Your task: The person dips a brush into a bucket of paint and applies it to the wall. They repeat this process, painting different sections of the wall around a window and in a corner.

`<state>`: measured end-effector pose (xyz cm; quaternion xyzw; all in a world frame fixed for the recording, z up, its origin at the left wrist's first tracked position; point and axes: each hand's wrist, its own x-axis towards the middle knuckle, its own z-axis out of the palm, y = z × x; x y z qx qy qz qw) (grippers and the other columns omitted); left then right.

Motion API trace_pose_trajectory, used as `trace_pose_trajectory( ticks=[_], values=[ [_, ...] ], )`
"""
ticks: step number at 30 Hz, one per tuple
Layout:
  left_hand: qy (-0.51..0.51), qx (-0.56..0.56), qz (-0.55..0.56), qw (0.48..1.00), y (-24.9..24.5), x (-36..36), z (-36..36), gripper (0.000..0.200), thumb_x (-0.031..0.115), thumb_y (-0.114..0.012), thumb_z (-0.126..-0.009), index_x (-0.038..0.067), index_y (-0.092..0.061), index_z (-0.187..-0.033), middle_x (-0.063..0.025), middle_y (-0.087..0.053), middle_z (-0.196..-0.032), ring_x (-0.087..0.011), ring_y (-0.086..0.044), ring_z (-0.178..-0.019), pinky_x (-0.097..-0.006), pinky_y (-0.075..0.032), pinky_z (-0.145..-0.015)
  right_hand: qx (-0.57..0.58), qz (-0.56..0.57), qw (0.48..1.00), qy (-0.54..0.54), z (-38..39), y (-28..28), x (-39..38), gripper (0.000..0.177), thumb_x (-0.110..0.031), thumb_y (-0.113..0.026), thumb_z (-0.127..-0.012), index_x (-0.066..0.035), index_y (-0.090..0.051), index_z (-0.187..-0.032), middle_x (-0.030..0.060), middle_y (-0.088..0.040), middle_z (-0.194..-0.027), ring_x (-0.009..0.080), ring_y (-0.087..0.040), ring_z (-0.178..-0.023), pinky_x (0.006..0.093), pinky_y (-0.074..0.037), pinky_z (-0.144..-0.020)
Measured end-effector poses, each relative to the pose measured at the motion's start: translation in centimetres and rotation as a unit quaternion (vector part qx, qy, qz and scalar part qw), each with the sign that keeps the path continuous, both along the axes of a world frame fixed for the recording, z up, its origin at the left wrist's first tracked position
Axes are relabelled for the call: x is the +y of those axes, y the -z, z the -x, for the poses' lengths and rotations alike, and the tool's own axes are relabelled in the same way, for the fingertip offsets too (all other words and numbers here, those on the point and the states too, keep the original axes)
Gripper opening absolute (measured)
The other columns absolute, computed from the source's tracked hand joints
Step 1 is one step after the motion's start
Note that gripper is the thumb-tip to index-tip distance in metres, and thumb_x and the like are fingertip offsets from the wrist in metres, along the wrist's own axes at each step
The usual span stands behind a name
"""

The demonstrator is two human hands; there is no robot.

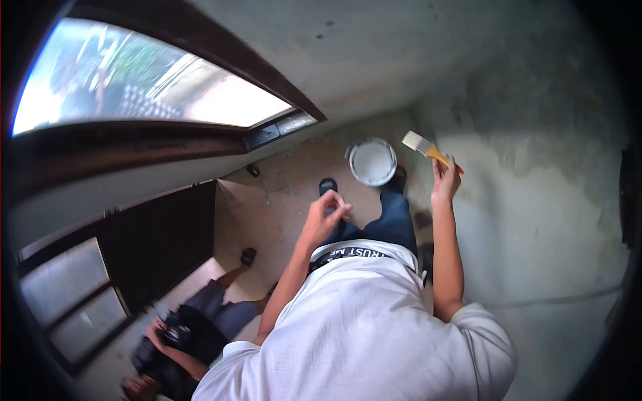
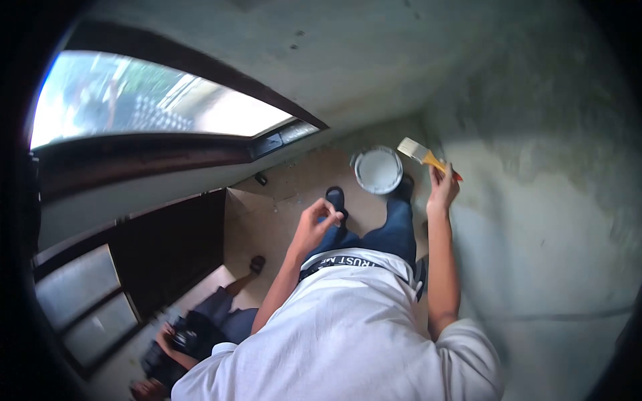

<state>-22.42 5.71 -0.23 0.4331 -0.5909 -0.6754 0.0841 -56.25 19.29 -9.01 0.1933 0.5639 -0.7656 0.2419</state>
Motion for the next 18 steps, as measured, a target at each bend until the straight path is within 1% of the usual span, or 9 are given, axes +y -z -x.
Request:
trace_pose_trajectory(
  ticks=[2,4,7,10,12,13,14,16,18],
  values=[
    [0.004,0.035,-0.095,0.995,2.8,-2.1,-3.3,0.019,0.010,-0.083,-0.097,0.001,-0.067,-0.092,-0.0046,-0.075,-0.092,-0.0129,-0.071,-0.088,-0.0325,-0.057,-0.085,0.012,-0.032,0.998,0.057,-4.1,3.5,1.4,0.047,-0.031,-0.068,-0.111,0.010,-0.065,-0.133,0.0195,-0.073,-0.124,0.0265,-0.077,-0.104,0.0362,-0.066,-0.098],
    [0.073,0.005,-0.077,0.994,5.1,-4.7,-6.4,0.014,0.008,-0.083,-0.096,0.000,-0.073,-0.091,-0.0052,-0.076,-0.087,-0.0128,-0.071,-0.088,-0.0315,-0.055,-0.085,-0.030,-0.030,0.994,0.100,-8.4,4.5,1.6,0.048,-0.033,-0.068,-0.111,0.010,-0.064,-0.134,0.0189,-0.073,-0.124,0.0256,-0.076,-0.102,0.0354,-0.067,-0.094],
    [0.096,-0.033,-0.097,0.990,8.1,-7.1,-9.9,0.017,0.011,-0.078,-0.101,0.001,-0.072,-0.089,-0.0057,-0.076,-0.087,-0.0114,-0.069,-0.084,-0.0303,-0.053,-0.081,-0.033,-0.035,0.994,0.095,-14.5,7.0,1.5,0.050,-0.034,-0.068,-0.112,0.009,-0.063,-0.137,0.0164,-0.072,-0.126,0.0233,-0.075,-0.102,0.0332,-0.066,-0.092],
    [0.050,-0.031,-0.101,0.993,13.0,-8.3,-12.3,0.034,0.024,-0.070,-0.110,0.002,-0.069,-0.085,-0.0043,-0.071,-0.080,-0.0113,-0.065,-0.078,-0.0304,-0.051,-0.075,-0.067,-0.065,0.988,0.127,-19.3,11.8,1.9,0.047,-0.031,-0.067,-0.113,0.008,-0.063,-0.138,0.0174,-0.071,-0.135,0.0256,-0.075,-0.112,0.0348,-0.065,-0.099],
    [-0.002,-0.070,-0.079,0.994,15.0,-8.2,-12.0,0.051,0.040,-0.061,-0.116,0.005,-0.063,-0.079,-0.0025,-0.062,-0.072,-0.0118,-0.060,-0.072,-0.0306,-0.048,-0.071,-0.095,-0.075,0.975,0.184,-21.6,16.7,2.4,0.048,-0.030,-0.068,-0.112,0.010,-0.063,-0.138,0.0200,-0.070,-0.140,0.0287,-0.075,-0.118,0.0366,-0.066,-0.103],
    [-0.029,-0.085,-0.119,0.989,17.6,-7.8,-12.5,0.059,0.053,-0.058,-0.115,0.011,-0.055,-0.074,-0.0013,-0.054,-0.067,-0.0165,-0.062,-0.070,-0.0321,-0.048,-0.072,-0.090,-0.085,0.971,0.207,-22.5,19.0,2.5,0.046,-0.027,-0.069,-0.112,0.012,-0.062,-0.136,0.0208,-0.071,-0.136,0.0309,-0.074,-0.120,0.0379,-0.066,-0.105],
    [-0.028,-0.085,-0.125,0.988,19.7,-7.1,-12.4,0.059,0.053,-0.058,-0.115,0.011,-0.055,-0.074,-0.0013,-0.054,-0.067,-0.0165,-0.062,-0.070,-0.0321,-0.048,-0.072,-0.107,-0.102,0.965,0.217,-23.1,21.0,2.7,0.045,-0.026,-0.069,-0.112,0.013,-0.063,-0.134,0.0215,-0.071,-0.135,0.0309,-0.074,-0.120,0.0374,-0.066,-0.107],
    [-0.069,-0.159,-0.159,0.972,24.7,-5.5,-12.6,0.059,0.053,-0.059,-0.115,0.013,-0.054,-0.072,-0.0021,-0.054,-0.066,-0.0160,-0.061,-0.069,-0.0341,-0.049,-0.072,-0.115,-0.128,0.953,0.251,-24.1,25.8,2.9,0.042,-0.024,-0.068,-0.112,0.015,-0.067,-0.129,0.0219,-0.073,-0.129,0.0281,-0.077,-0.109,0.0343,-0.070,-0.097],
    [-0.083,-0.135,-0.202,0.967,30.3,-3.4,-12.6,0.052,0.048,-0.062,-0.115,0.011,-0.061,-0.079,-0.0019,-0.060,-0.071,-0.0146,-0.064,-0.072,-0.0331,-0.054,-0.075,-0.136,-0.143,0.947,0.252,-24.2,30.9,3.2,0.043,-0.024,-0.068,-0.112,0.015,-0.066,-0.130,0.0215,-0.074,-0.126,0.0280,-0.078,-0.107,0.0331,-0.071,-0.094]
  ],
)
